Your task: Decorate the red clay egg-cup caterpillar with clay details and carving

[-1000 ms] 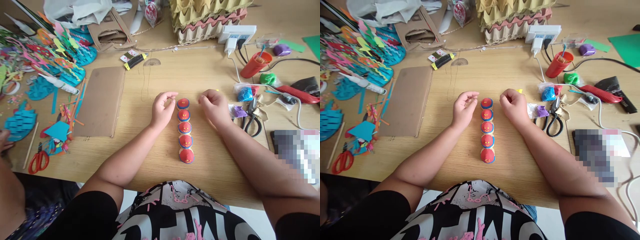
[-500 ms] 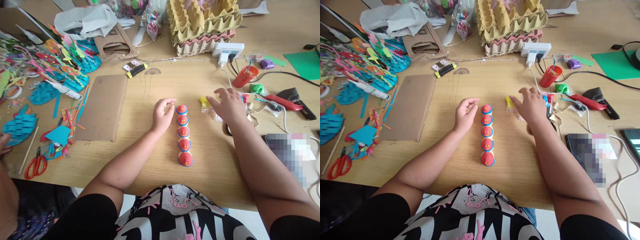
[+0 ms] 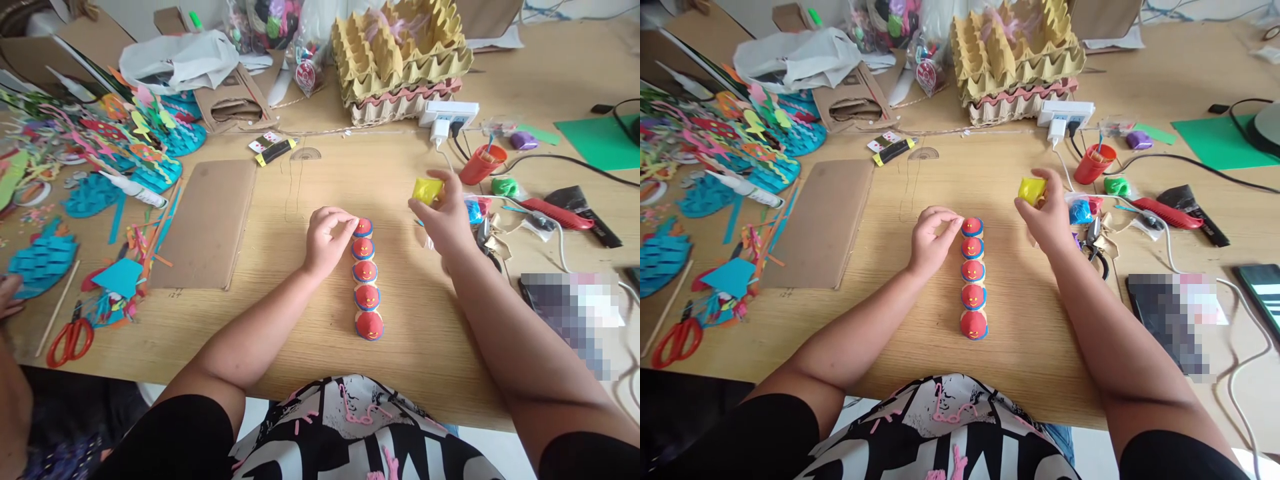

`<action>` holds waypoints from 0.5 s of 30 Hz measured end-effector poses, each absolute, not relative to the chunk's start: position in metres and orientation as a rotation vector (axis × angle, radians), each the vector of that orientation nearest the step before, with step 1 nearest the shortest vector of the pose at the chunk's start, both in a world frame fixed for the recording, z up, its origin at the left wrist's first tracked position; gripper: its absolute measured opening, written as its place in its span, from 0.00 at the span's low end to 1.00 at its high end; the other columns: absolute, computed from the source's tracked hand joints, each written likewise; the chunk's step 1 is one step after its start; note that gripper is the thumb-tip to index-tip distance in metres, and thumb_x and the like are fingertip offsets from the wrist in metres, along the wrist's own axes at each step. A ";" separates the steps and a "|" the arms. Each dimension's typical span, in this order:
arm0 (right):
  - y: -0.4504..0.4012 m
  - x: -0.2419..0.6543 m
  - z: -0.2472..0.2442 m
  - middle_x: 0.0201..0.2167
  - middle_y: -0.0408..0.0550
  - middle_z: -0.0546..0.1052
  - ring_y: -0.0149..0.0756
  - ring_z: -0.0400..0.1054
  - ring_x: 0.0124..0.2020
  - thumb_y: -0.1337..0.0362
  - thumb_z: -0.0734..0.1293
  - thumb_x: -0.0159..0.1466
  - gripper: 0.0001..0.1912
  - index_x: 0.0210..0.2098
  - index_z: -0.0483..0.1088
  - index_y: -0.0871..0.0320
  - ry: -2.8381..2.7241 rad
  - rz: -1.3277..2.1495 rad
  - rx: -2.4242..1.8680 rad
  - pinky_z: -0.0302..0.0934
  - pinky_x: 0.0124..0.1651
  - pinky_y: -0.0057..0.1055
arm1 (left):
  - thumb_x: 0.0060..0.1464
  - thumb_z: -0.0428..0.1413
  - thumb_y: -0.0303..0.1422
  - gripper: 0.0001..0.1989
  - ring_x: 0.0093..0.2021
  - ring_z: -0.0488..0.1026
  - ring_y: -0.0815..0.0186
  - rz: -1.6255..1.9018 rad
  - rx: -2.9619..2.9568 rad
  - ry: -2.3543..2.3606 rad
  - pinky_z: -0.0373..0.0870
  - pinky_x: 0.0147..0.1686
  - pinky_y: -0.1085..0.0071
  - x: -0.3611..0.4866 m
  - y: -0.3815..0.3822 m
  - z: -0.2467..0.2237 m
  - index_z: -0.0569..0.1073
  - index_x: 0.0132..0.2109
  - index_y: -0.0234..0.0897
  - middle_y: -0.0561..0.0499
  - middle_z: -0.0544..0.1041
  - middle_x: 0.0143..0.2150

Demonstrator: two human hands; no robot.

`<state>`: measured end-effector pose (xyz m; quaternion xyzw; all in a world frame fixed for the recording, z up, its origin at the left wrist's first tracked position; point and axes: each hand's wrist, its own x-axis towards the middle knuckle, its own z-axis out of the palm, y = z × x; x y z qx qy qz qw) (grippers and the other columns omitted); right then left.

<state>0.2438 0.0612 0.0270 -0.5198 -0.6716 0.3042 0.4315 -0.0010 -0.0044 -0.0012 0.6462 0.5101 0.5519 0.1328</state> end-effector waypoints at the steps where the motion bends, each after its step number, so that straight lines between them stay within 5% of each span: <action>1: 0.059 0.240 0.028 0.42 0.45 0.76 0.39 0.74 0.36 0.58 0.72 0.62 0.25 0.57 0.64 0.46 -1.507 0.937 -1.238 0.70 0.38 0.38 | 0.73 0.57 0.43 0.13 0.50 0.80 0.61 1.564 1.902 1.469 0.74 0.57 0.60 0.000 -0.006 0.001 0.83 0.43 0.43 0.48 0.83 0.44; 6: 0.038 0.208 0.032 0.37 0.35 0.73 0.29 0.71 0.33 0.56 0.83 0.51 0.31 0.43 0.61 0.47 -1.046 1.445 -0.958 0.70 0.34 0.27 | 0.74 0.55 0.45 0.15 0.55 0.77 0.58 1.490 2.059 1.400 0.70 0.64 0.57 0.002 -0.012 0.008 0.84 0.48 0.45 0.46 0.82 0.48; 11: 0.023 0.191 0.021 0.36 0.35 0.72 0.30 0.70 0.31 0.48 0.84 0.57 0.34 0.48 0.60 0.45 -1.229 1.364 -0.840 0.71 0.32 0.27 | 0.70 0.60 0.46 0.13 0.58 0.75 0.57 1.548 2.065 1.274 0.71 0.65 0.56 0.004 -0.012 0.004 0.82 0.44 0.43 0.46 0.81 0.50; 15: 0.023 0.195 0.008 0.48 0.46 0.74 0.39 0.75 0.43 0.44 0.78 0.65 0.34 0.61 0.60 0.42 -1.544 0.996 -0.835 0.78 0.42 0.38 | 0.70 0.61 0.45 0.13 0.55 0.77 0.60 1.619 1.944 1.203 0.71 0.62 0.58 0.005 -0.009 0.000 0.80 0.41 0.43 0.48 0.81 0.47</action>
